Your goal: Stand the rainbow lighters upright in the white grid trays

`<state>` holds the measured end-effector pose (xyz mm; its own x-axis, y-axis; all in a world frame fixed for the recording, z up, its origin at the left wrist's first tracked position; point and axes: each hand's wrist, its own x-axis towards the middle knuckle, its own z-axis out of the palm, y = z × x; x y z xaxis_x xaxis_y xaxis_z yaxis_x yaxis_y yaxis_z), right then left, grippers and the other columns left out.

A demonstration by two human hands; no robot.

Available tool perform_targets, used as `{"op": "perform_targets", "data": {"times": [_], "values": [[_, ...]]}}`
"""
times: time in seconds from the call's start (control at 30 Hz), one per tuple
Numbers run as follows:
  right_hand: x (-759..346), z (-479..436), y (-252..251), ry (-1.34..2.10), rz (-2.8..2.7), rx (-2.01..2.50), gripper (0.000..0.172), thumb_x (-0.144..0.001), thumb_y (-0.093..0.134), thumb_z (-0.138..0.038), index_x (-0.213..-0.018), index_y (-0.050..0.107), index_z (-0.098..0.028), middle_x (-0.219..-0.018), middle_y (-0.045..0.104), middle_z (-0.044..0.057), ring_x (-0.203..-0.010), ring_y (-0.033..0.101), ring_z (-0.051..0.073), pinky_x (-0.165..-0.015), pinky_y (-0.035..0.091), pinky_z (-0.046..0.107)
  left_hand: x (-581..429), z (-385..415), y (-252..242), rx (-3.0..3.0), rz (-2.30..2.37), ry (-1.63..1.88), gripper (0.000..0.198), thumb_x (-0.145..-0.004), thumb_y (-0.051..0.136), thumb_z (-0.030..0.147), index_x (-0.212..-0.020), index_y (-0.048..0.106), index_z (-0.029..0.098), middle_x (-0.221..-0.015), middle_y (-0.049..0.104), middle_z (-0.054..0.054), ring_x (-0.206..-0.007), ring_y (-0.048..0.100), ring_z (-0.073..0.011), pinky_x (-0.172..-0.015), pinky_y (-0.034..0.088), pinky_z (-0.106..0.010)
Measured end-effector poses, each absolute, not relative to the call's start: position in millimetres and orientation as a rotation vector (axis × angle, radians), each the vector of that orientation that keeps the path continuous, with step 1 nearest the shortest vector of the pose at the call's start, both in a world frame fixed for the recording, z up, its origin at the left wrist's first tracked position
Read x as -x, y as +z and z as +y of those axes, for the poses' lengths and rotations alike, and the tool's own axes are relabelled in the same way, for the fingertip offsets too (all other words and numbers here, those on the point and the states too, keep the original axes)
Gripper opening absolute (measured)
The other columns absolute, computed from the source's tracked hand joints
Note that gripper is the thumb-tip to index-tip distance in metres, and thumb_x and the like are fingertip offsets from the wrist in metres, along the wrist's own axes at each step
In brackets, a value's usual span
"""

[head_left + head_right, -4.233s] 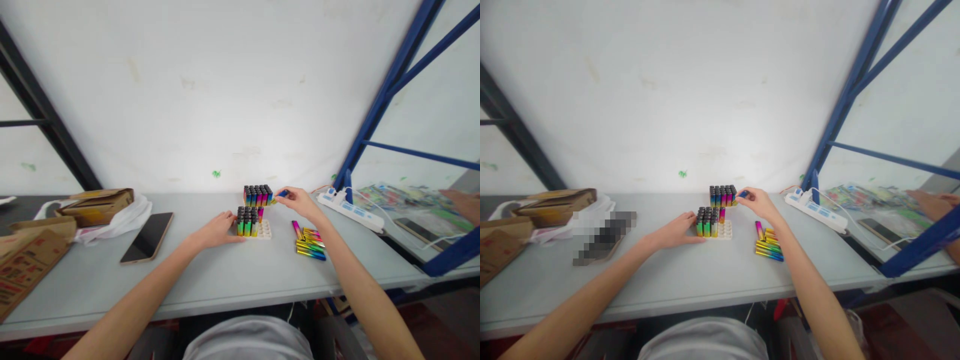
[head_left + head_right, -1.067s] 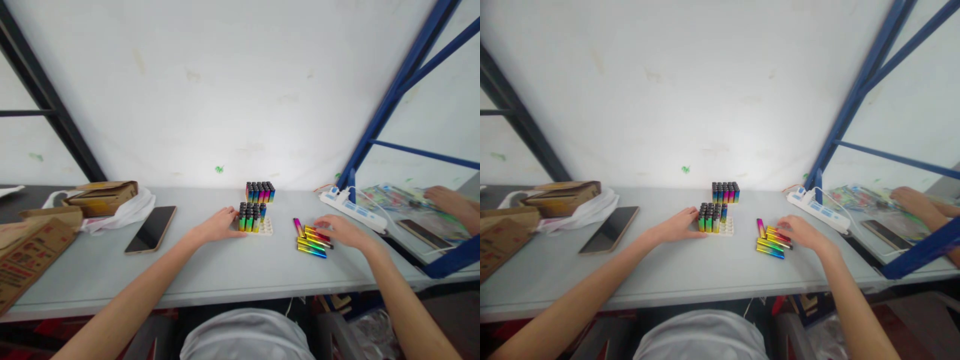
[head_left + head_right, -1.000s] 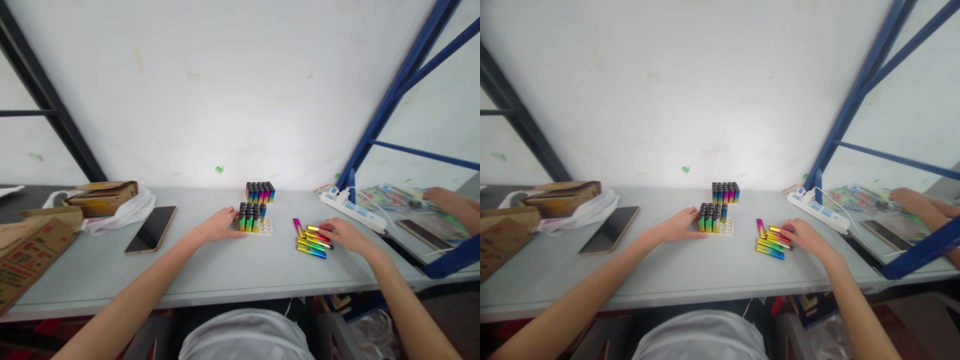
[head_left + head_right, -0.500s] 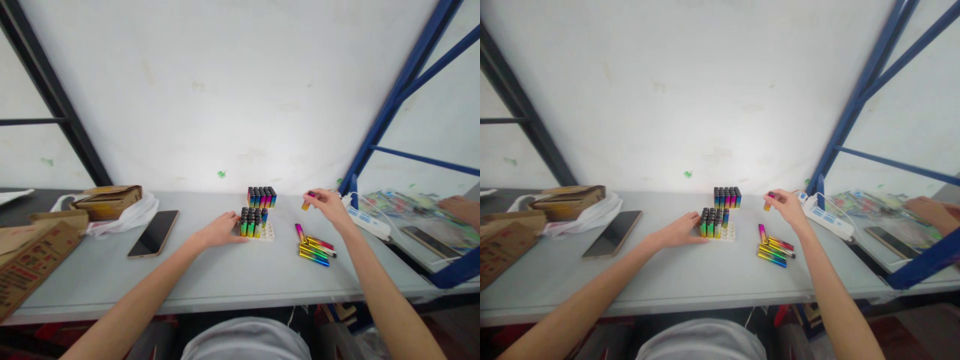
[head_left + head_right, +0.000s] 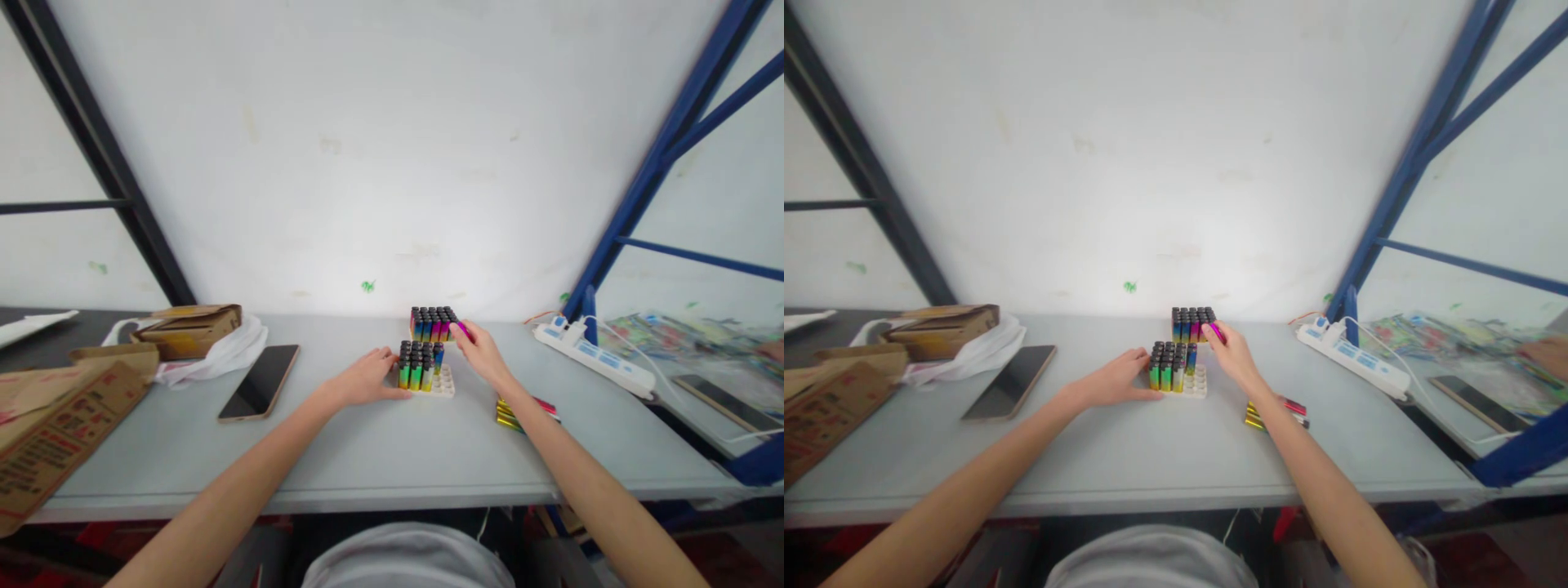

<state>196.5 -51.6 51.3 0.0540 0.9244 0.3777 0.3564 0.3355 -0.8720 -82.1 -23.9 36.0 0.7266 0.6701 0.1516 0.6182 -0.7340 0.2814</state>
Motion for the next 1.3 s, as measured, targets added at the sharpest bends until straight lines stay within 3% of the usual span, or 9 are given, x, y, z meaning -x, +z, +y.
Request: {"op": "perform_targets", "data": {"times": [0.13, 0.3, 0.57, 0.83, 0.93, 1.13, 1.3], "values": [[-194, -52, 43, 0.352, -1.54, 1.345, 0.058, -0.093, 0.053, -0.069, -0.059, 0.042, -0.024, -0.058, 0.035, -0.004, -0.059, 0.034, 0.014, -0.056, 0.025, 0.03, 82, -25, 37, -2.72, 1.039, 0.341, 0.064, -0.086, 0.069, 0.076, -0.112, 0.068, 0.017, -0.111, 0.066, -0.014, -0.107, 0.064, -0.0349, -0.097, 0.052, -0.045], [-190, -52, 40, 0.227, -1.516, 1.428, 0.05, -0.086, 0.051, -0.061, -0.055, 0.033, -0.026, -0.055, 0.03, -0.004, -0.057, 0.03, 0.013, -0.057, 0.02, 0.03, 82, -24, 35, -2.722, 1.01, 0.383, 0.063, -0.087, 0.067, 0.077, -0.108, 0.068, 0.018, -0.111, 0.066, -0.013, -0.107, 0.063, -0.034, -0.096, 0.052, -0.044], [-189, -55, 44, 0.275, -1.548, 1.443, 0.056, -0.087, 0.047, -0.071, -0.057, 0.034, -0.026, -0.057, 0.031, -0.003, -0.059, 0.03, 0.013, -0.058, 0.022, 0.031, 83, -24, 35, -2.725, 1.023, 0.367, 0.064, -0.088, 0.068, 0.075, -0.113, 0.068, 0.016, -0.11, 0.066, -0.013, -0.106, 0.064, -0.0333, -0.097, 0.051, -0.043], [-190, -59, 45, 0.26, -1.552, 1.45, 0.052, -0.084, 0.048, -0.067, -0.055, 0.032, -0.027, -0.056, 0.029, -0.004, -0.057, 0.029, 0.013, -0.057, 0.022, 0.031, 83, -21, 32, -2.728, 1.015, 0.367, 0.064, -0.087, 0.07, 0.075, -0.112, 0.068, 0.016, -0.111, 0.066, -0.014, -0.106, 0.064, -0.0337, -0.096, 0.051, -0.043], [-195, -61, 47, 0.261, -1.573, 1.398, 0.054, -0.09, 0.047, -0.069, -0.059, 0.038, -0.026, -0.056, 0.036, -0.003, -0.056, 0.035, 0.014, -0.057, 0.026, 0.03, 83, -21, 32, -2.739, 1.009, 0.383, 0.063, -0.087, 0.069, 0.076, -0.109, 0.068, 0.017, -0.108, 0.066, -0.013, -0.104, 0.064, -0.0336, -0.094, 0.051, -0.043], [-200, -71, 54, 0.475, -1.72, 1.319, 0.046, -0.105, 0.041, -0.066, -0.086, 0.052, -0.025, -0.063, 0.06, -0.003, -0.053, 0.054, 0.016, -0.061, 0.043, 0.03, 84, -20, 31, -2.726, 0.995, 0.401, 0.064, -0.087, 0.067, 0.077, -0.11, 0.069, 0.017, -0.109, 0.066, -0.013, -0.103, 0.063, -0.0324, -0.095, 0.052, -0.043], [-201, -74, 58, 0.214, -2.062, 1.165, 0.05, -0.107, 0.046, -0.062, -0.082, 0.063, -0.023, -0.084, 0.067, 0.006, -0.08, 0.063, 0.022, -0.076, 0.048, 0.032, 83, -20, 30, -2.723, 1.022, 0.375, 0.065, -0.087, 0.068, 0.077, -0.112, 0.068, 0.017, -0.111, 0.066, -0.013, -0.104, 0.063, -0.0328, -0.096, 0.052, -0.043]]}}
